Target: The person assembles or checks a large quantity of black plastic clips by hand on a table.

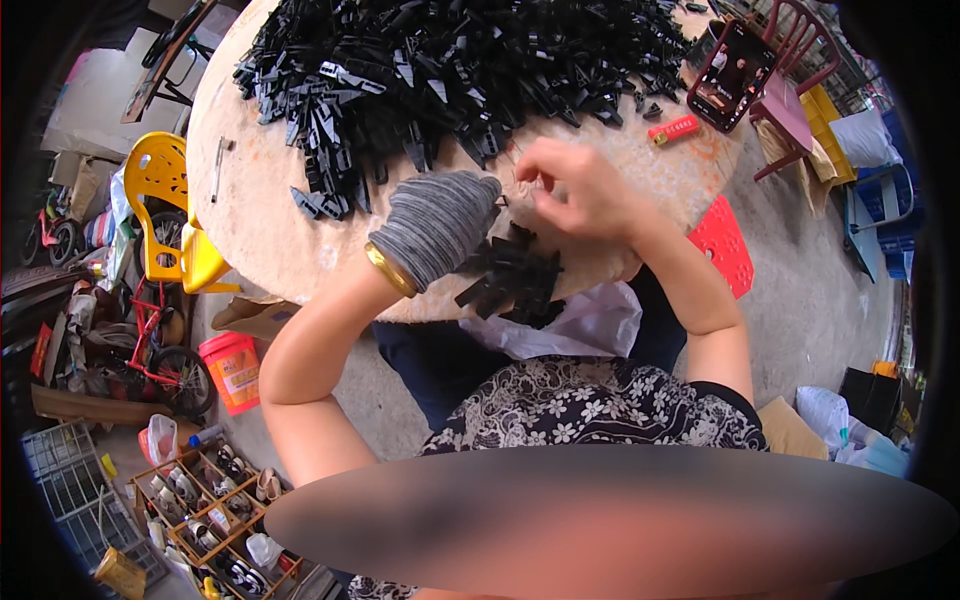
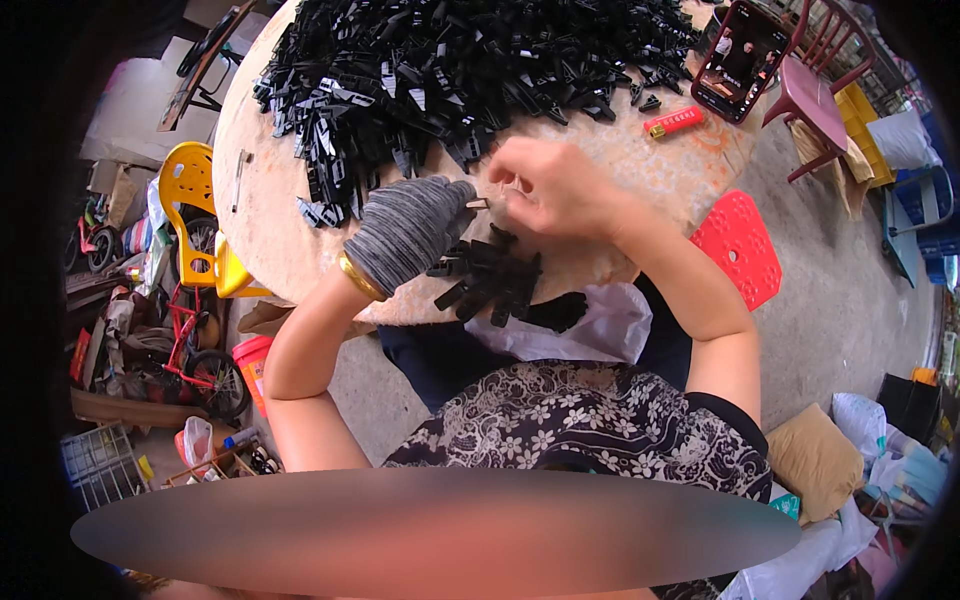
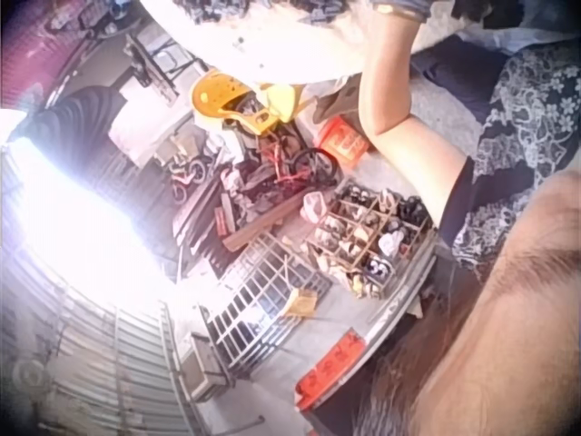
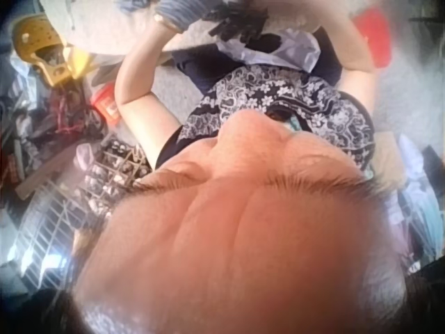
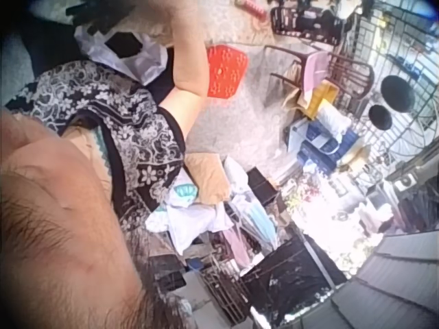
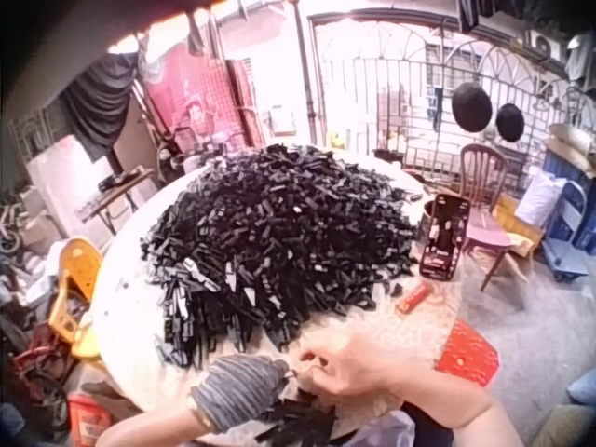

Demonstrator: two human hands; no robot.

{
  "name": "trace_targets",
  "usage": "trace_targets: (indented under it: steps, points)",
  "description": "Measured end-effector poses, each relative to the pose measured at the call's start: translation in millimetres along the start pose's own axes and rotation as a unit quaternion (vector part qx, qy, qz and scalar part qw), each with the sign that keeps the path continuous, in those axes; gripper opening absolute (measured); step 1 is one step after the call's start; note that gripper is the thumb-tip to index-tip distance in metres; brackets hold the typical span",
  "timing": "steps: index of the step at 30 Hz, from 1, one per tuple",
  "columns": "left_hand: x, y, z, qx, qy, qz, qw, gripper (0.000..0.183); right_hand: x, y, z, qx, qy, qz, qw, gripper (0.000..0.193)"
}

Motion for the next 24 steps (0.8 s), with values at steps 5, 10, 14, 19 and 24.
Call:
trace_targets:
  steps: [5,10,14,19,24]
  points:
    - [6,7,-4,-0.010,0.037,0.012,0.999,0.020,4,10,-2,0.141,-0.033,-0.014,0.989,0.012]
    - [16,20,1,-0.139,0.115,0.019,0.983,0.021,13,21,-17,0.122,0.071,0.061,0.988,0.016]
    - [22,29,-2,-0.162,0.151,0.033,0.975,0.022,27,23,-21,0.148,0.133,0.095,0.975,0.011]
    - [19,31,-2,-0.141,0.179,0.057,0.972,0.022,14,25,-25,0.093,0.145,0.104,0.980,0.014]
    - [13,27,1,-0.133,0.153,0.050,0.978,0.021,3,14,-17,0.027,0.028,0.031,0.999,0.021]
Point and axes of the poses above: each hand's wrist, its own y-axis away from the middle knuckle, its own z-axis out of the back of the hand, x = y × z, the point moved 5 cm from there along -y, towards the middle knuckle, and after that the axes turned 14 degrees about -x, right-handed, at the moved point
